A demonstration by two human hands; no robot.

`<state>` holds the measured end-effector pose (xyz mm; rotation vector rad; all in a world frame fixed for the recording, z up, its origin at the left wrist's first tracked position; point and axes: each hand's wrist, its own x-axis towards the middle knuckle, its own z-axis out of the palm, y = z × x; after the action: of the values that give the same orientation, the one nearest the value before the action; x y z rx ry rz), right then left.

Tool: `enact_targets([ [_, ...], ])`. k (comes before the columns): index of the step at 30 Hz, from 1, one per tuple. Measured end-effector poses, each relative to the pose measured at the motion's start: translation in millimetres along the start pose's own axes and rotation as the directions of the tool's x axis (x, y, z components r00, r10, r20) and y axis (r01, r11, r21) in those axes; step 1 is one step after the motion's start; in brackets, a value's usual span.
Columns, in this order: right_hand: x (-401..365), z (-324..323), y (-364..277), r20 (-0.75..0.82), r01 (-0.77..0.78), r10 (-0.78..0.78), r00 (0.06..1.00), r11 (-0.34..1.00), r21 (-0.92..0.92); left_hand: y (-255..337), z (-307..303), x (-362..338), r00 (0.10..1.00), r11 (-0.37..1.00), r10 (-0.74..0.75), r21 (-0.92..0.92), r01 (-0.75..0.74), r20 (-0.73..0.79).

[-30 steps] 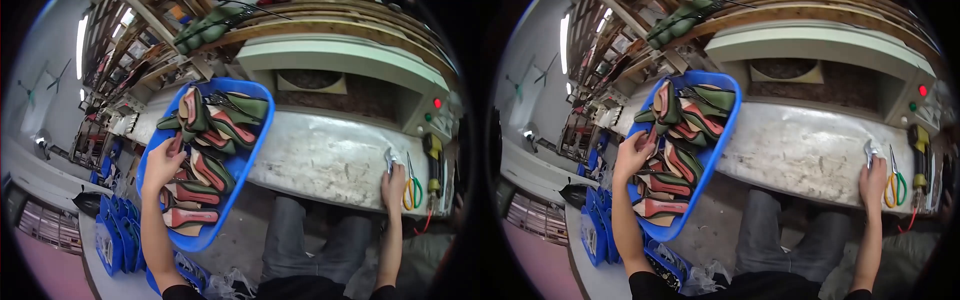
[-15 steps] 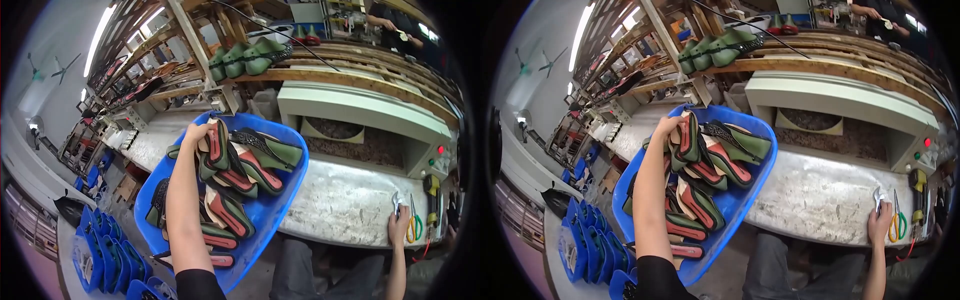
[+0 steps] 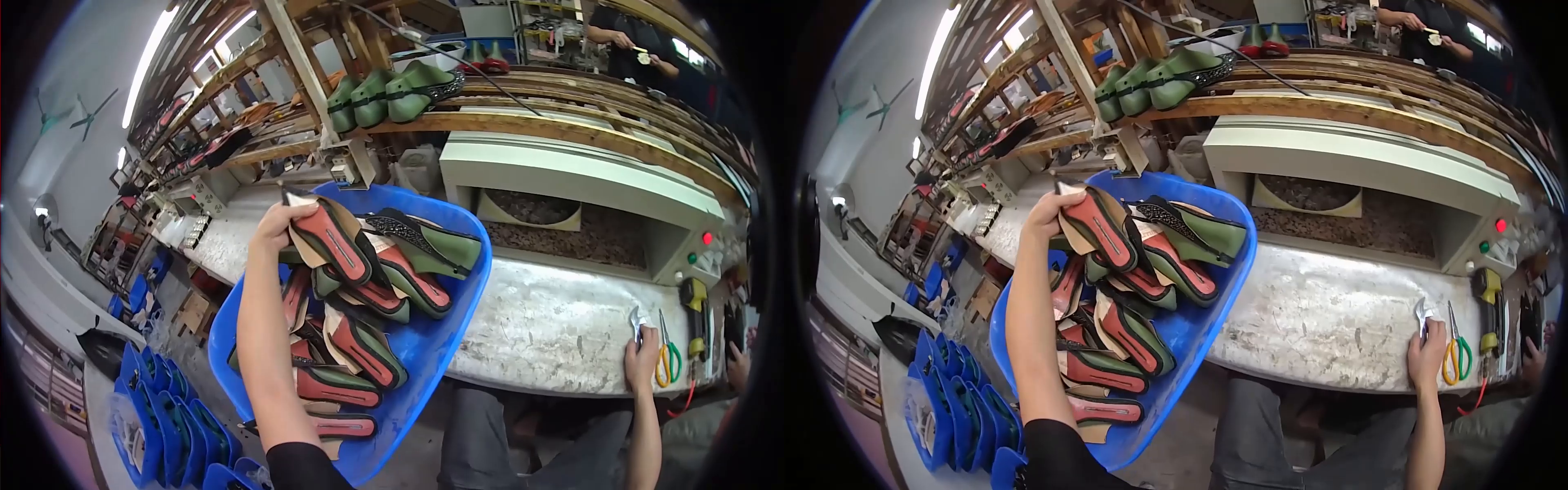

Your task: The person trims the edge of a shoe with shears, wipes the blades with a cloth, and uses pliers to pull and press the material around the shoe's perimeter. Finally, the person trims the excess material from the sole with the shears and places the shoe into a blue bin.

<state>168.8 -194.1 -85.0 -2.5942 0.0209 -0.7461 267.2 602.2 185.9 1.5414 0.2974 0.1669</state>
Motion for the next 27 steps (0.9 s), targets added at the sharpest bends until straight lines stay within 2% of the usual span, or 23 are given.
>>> enact_targets([
  [3, 2.0, 5.4, -3.0, -0.012, 0.010, -0.010, 1.000, 1.000, -0.001, 26.4, 6.6, -46.0, 0.940, 0.947, 0.314, 0.117, -0.299, -0.135],
  [4, 1.1, 6.3, 0.6, -0.018, 0.017, -0.018, 1.000, 1.000, -0.012, 35.7, 12.5, -63.1, 0.940, 0.944, 0.318, 0.129, -0.303, -0.120],
  [6, 0.4, 3.7, 9.1, -0.020, 0.035, -0.036, 0.999, 0.999, -0.036, 63.0, 44.7, -122.6, 0.833, 0.857, 0.515, 0.108, -0.504, -0.202],
  [8, 5.9, -11.4, 9.6, 0.075, -0.133, 0.122, 0.990, 0.976, 0.170, 84.4, 87.7, -177.3, 0.778, 0.801, 0.596, 0.079, -0.593, -0.200],
  [9, 11.5, -17.2, 15.7, 0.067, -0.143, 0.134, 0.989, 0.977, 0.158, 90.9, 113.0, -199.0, 0.783, 0.803, 0.593, 0.066, -0.593, -0.188],
  [10, 14.8, -21.0, 30.2, 0.179, -0.338, 0.287, 0.941, 0.780, 0.527, 89.6, 144.0, -217.8, 0.753, 0.770, 0.628, 0.013, -0.638, -0.193],
  [11, 13.9, -23.9, 46.7, 0.338, -0.486, 0.380, 0.861, 0.417, 0.768, 83.5, 174.6, -233.4, 0.734, 0.742, 0.650, -0.041, -0.669, -0.198],
  [12, 8.9, -39.3, 39.4, 0.440, -0.488, 0.394, 0.807, 0.025, 0.872, 77.4, 202.2, -248.0, 0.760, 0.752, 0.618, -0.130, -0.646, -0.204],
  [13, 6.9, -60.2, 18.2, 0.500, -0.409, 0.297, 0.814, -0.317, 0.855, 61.6, 233.5, -254.8, 0.796, 0.761, 0.573, -0.233, -0.605, -0.196],
  [14, -0.9, -81.1, -1.3, 0.516, -0.357, 0.196, 0.834, -0.522, 0.774, 33.8, 263.3, -259.5, 0.845, 0.799, 0.516, -0.277, -0.533, -0.139],
  [16, -25.9, -103.7, -17.9, 0.515, -0.314, 0.101, 0.851, -0.688, 0.654, -14.1, 323.7, -269.4, 0.952, 0.827, 0.306, -0.495, -0.266, 0.000],
  [18, -64.5, -108.1, -21.2, 0.392, -0.276, 0.147, 0.908, -0.494, 0.824, -99.7, 382.0, -277.8, 0.976, 0.830, 0.219, -0.529, -0.179, 0.014],
  [19, -76.7, -110.5, -18.7, 0.376, -0.242, 0.201, 0.904, -0.484, 0.841, -143.7, 412.1, -278.3, 0.986, 0.882, 0.166, -0.450, -0.143, 0.012],
  [21, -109.0, -120.6, -18.2, 0.418, -0.324, 0.149, 0.896, -0.425, 0.845, -205.1, 462.8, -285.2, 0.974, 0.832, 0.040, -0.547, 0.091, 0.223],
  [22, -125.4, -125.4, -16.4, 0.422, -0.313, 0.189, 0.887, -0.427, 0.849, -230.5, 474.4, -289.5, 0.967, 0.840, 0.016, -0.529, 0.125, 0.255],
  [26, -159.5, -155.5, -18.7, 0.531, -0.518, 0.190, 0.826, -0.117, 0.847, -288.3, 492.5, -310.2, 0.969, 0.880, 0.162, -0.472, -0.057, 0.185],
  [27, -160.5, -158.5, -21.2, 0.539, -0.524, 0.200, 0.818, -0.127, 0.842, -295.4, 485.6, -313.0, 0.970, 0.887, 0.149, -0.460, -0.045, 0.191],
])
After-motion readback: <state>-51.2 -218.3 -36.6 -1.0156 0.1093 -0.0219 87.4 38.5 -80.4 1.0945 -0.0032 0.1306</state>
